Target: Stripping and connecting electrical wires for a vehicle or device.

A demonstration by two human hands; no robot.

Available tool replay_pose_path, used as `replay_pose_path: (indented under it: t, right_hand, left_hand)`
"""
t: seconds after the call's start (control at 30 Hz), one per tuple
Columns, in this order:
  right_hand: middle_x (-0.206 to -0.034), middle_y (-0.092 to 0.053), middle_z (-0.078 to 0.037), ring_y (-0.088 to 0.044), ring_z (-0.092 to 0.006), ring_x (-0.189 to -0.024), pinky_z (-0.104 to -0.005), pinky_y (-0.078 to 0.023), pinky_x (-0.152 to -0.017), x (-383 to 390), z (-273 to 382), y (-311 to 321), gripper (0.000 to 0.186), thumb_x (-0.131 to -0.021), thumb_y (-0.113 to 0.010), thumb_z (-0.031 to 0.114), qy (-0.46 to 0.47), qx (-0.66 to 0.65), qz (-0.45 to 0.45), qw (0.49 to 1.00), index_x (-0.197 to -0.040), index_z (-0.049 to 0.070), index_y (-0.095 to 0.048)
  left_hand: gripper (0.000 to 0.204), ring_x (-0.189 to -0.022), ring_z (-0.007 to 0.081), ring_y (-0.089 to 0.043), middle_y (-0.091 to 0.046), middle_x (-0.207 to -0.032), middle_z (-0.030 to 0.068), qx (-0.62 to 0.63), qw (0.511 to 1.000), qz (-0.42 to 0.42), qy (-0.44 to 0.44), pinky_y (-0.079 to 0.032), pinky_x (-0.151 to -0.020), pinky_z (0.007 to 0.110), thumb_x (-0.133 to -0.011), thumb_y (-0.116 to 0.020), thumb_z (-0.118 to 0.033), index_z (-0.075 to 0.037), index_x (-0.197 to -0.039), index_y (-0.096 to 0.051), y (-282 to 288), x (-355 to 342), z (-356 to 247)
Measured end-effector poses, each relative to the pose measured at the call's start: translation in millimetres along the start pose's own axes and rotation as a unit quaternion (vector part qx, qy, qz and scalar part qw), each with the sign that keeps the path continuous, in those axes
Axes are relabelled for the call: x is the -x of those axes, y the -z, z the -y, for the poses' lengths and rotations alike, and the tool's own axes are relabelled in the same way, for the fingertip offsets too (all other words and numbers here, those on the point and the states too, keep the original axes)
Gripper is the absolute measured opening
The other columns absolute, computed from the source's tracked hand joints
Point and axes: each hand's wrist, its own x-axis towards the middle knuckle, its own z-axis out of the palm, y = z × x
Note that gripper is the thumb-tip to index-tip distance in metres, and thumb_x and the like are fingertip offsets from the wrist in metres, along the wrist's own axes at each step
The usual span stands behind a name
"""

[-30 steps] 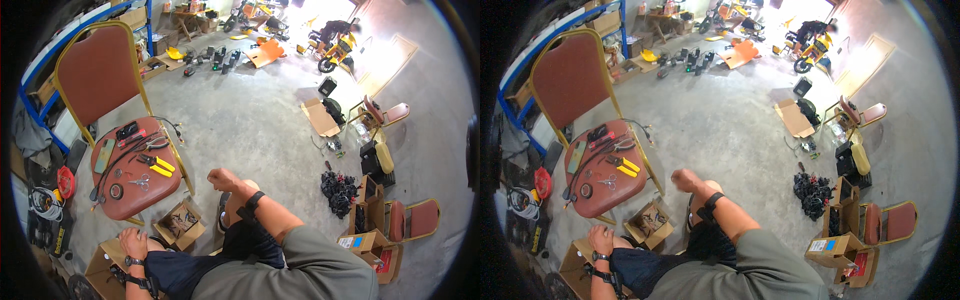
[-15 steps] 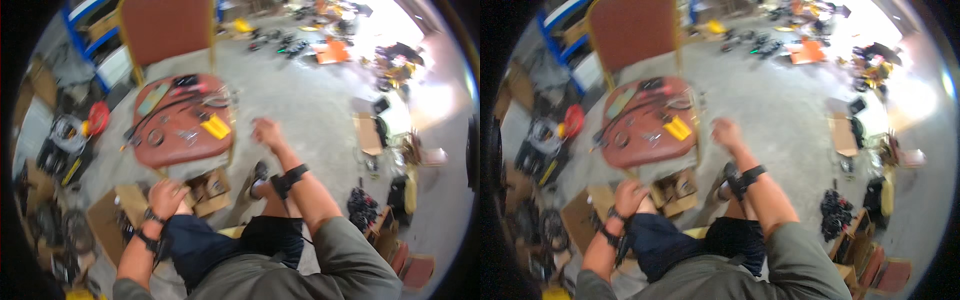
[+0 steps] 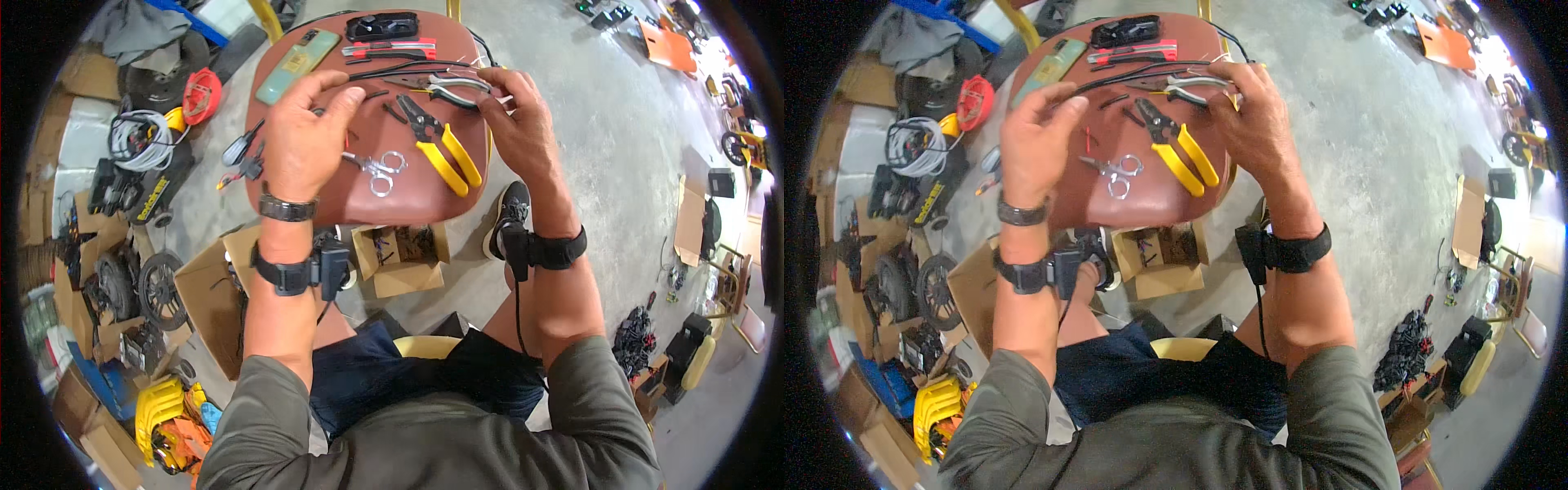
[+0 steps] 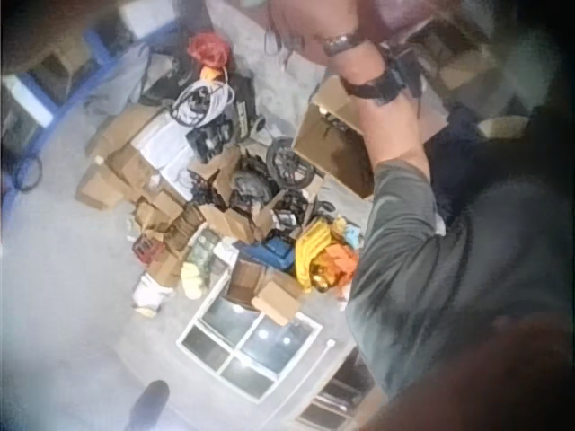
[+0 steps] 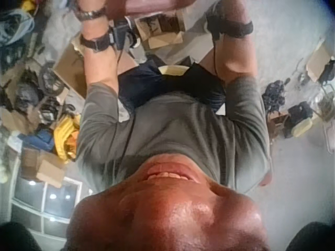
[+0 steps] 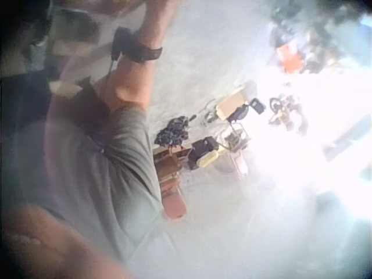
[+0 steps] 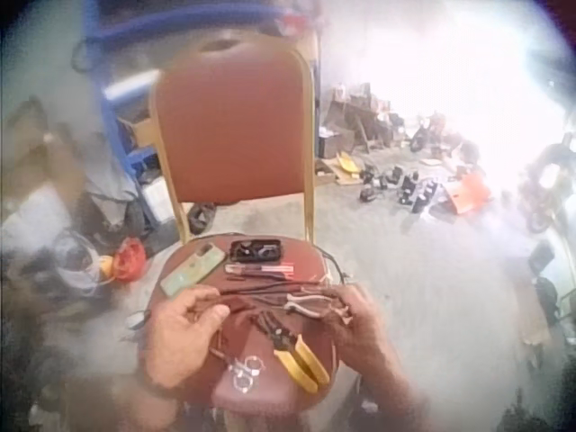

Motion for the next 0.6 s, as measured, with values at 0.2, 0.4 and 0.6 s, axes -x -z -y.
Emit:
replay_pose_path:
  t: [0.2,0.4,0.6]
  right_hand:
    - [-0.112,-0.058,-0.015,-0.052,-0.0354,-0.106,-0.0423,-0.043,-0.09,-30,-24,2,0.029,-0.084,-0.057,0.008,0.07,0.113,-0.031,0.991,-0.113,0.007,-0.06]
    - [-0.115,-0.057,-0.021,-0.054,-0.0386,-0.108,-0.0435,-0.045,-0.091,-39,-44,-6,0.031,-0.088,-0.053,0.011,-0.034,0.114,0.074,0.99,-0.118,0.006,-0.058]
    - [-0.121,-0.055,-0.019,-0.053,-0.038,-0.111,-0.0416,-0.044,-0.094,-34,-35,-11,0.035,-0.089,-0.055,0.011,0.018,0.157,0.008,0.987,-0.123,0.006,-0.055]
  left_hand:
    - [0.035,-0.108,0.0276,-0.06,-0.062,-0.116,0.0168,-0.219,0.965,0.064,-0.129,-0.045,-0.093,0.034,-0.082,-0.066,-0.011,0.0,-0.114,-0.061,13,-39,34]
    - [0.037,-0.112,0.035,-0.054,-0.061,-0.116,0.0161,-0.296,0.941,0.124,-0.105,-0.043,-0.095,0.04,-0.081,-0.063,-0.012,-0.005,-0.117,-0.06,9,-43,52]
    - [0.028,-0.099,0.0346,-0.058,-0.064,-0.102,0.0139,-0.327,0.935,0.093,-0.101,-0.045,-0.086,0.04,-0.08,-0.064,-0.013,-0.007,-0.107,-0.066,-3,-45,59]
